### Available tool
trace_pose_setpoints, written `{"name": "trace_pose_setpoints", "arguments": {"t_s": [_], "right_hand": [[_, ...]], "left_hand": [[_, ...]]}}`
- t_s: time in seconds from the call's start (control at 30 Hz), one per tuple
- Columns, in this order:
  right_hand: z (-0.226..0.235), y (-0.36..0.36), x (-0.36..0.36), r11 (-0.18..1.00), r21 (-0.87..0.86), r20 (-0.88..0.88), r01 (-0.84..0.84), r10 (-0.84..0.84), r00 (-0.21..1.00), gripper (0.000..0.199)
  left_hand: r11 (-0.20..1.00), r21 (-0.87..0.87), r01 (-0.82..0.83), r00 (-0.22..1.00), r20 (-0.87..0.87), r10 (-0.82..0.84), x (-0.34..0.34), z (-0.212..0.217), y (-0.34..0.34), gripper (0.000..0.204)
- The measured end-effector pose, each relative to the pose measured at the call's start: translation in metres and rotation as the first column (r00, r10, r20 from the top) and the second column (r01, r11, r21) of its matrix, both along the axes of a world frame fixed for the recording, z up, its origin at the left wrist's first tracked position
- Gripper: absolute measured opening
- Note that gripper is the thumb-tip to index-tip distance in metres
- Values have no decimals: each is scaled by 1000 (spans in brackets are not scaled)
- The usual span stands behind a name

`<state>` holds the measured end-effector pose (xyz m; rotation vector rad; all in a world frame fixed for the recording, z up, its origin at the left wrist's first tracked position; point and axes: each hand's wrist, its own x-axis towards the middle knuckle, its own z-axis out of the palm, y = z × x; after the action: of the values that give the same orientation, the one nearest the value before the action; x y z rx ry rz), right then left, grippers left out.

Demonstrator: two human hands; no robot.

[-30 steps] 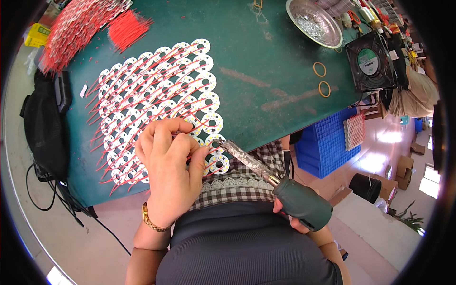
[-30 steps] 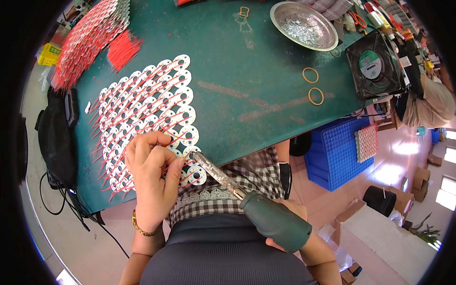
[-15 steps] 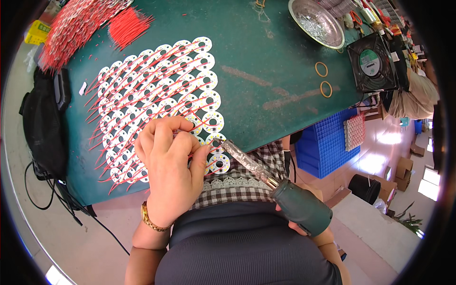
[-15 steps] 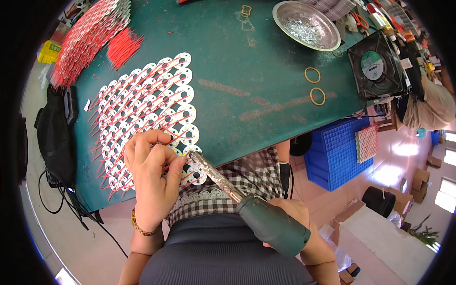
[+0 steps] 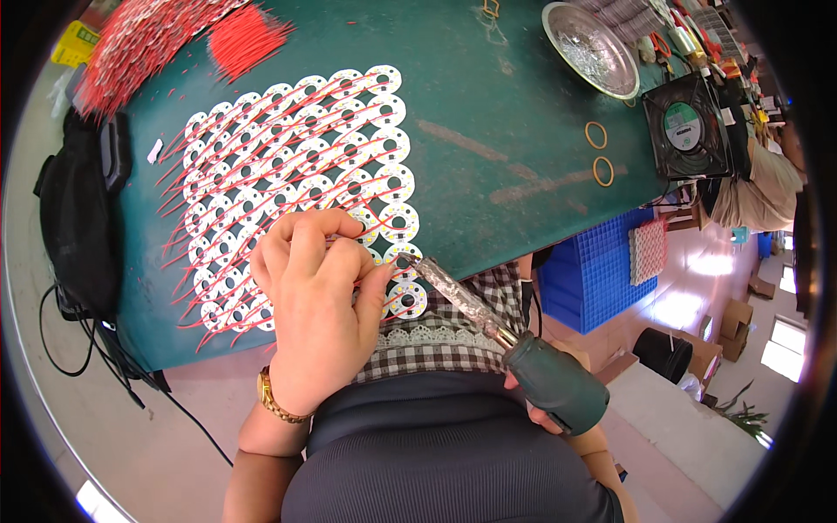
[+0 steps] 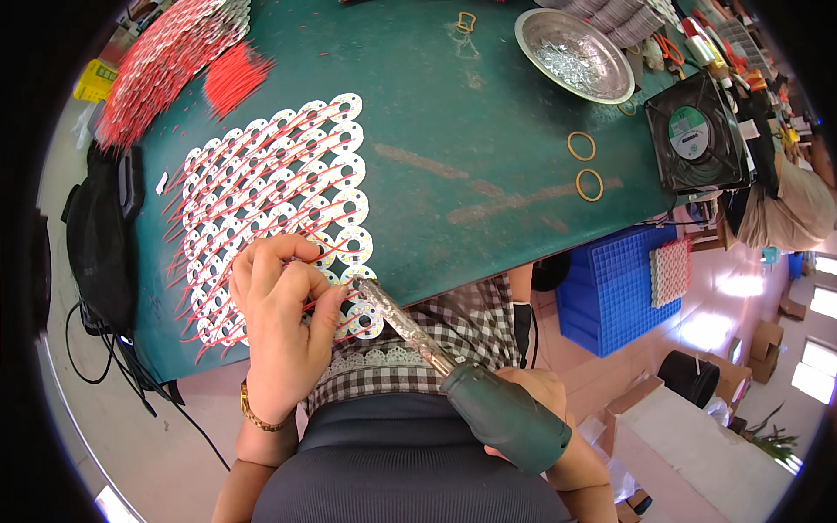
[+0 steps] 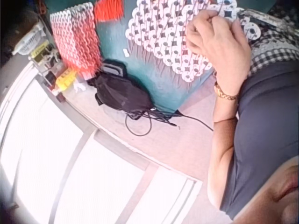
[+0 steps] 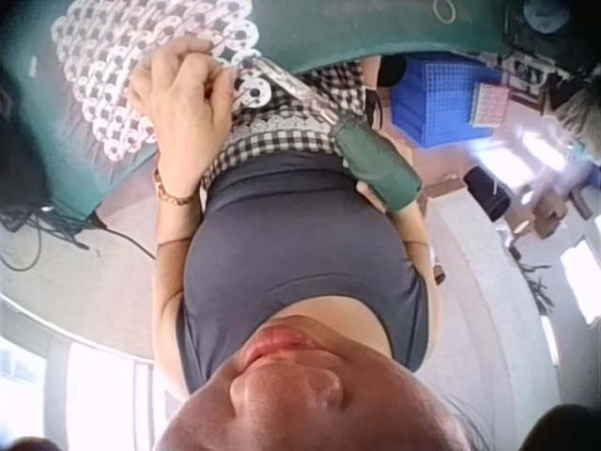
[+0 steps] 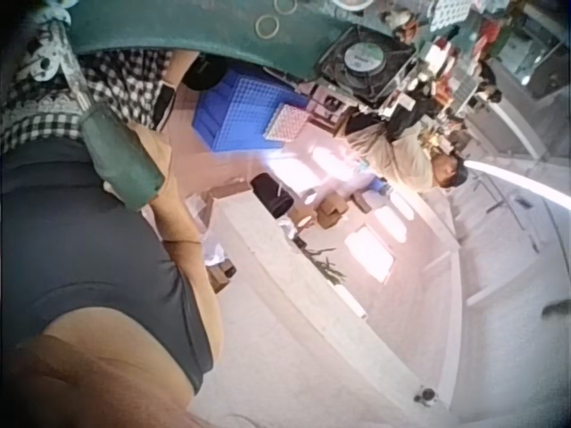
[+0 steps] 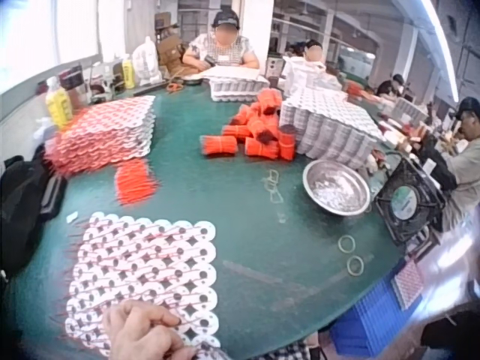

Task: The person solders wire connections between LED module plates with a soldering iron.

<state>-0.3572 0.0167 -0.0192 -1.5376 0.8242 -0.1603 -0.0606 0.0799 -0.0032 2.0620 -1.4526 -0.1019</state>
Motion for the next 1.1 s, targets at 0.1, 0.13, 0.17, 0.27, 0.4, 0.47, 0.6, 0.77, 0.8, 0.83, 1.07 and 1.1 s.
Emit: {"name": "trace_pose_setpoints", "arguments": {"t_s": [0.1, 0.13, 0.17, 0.27, 0.4, 0.47, 0.6, 0.77, 0.8, 0.83, 1.07, 1.1], "right_hand": [[14, -8, 10, 908, -343, -158, -241, 197, 968, 54], [13, -8, 11, 907, -342, -155, -247, 205, 967, 54], [13, -7, 11, 930, -313, -131, -194, 160, 978, 56], [4, -5, 6, 977, -197, -45, -84, 77, 996, 56], [4, -4, 14, 987, -152, 158, 59, -34, 987, 58], [-9, -3, 5, 994, -107, 210, 23, 0, 978, 67], [-13, 1, 0, 998, -39, 239, 50, -40, 970, 84], [-21, -1, 8, 979, -135, 326, 155, -104, 939, 68], [-17, -1, 15, 956, -169, 349, 242, -171, 921, 59], [-16, -1, 20, 954, -175, 364, 243, -167, 916, 59], [-33, 9, 11, 942, 195, 451, 273, -333, 828, 82], [-24, 7, 17, 929, 158, 487, 334, -367, 792, 66]], "left_hand": [[1000, 15, -7, 1000, -7, 7, -1, 1, 2, 19], [1000, 14, -4, 1000, -10, 4, -2, 1, 2, 19], [1000, 13, -1, 1000, -13, 1, -2, 1, 2, 19], [1000, 8, 16, 1000, -5, -16, 0, -3, 0, 19], [1000, 11, 17, 1000, -5, -17, -1, 1, 1, 19], [996, 58, 64, 998, 18, -65, 3, 12, 2, 18], [941, 163, 296, 948, 73, -311, 28, 36, 2, 19], [912, 357, 203, 977, -6, -215, 65, 78, 2, 13], [980, 165, 111, 990, 71, -124, 70, 86, -5, 11], [999, -40, 28, 992, 127, -23, 75, 94, -12, 9], [972, -219, -86, 937, 313, 154, 155, 50, -71, 14], [988, -23, -155, 932, 329, 154, 151, 26, -75, 28]]}}
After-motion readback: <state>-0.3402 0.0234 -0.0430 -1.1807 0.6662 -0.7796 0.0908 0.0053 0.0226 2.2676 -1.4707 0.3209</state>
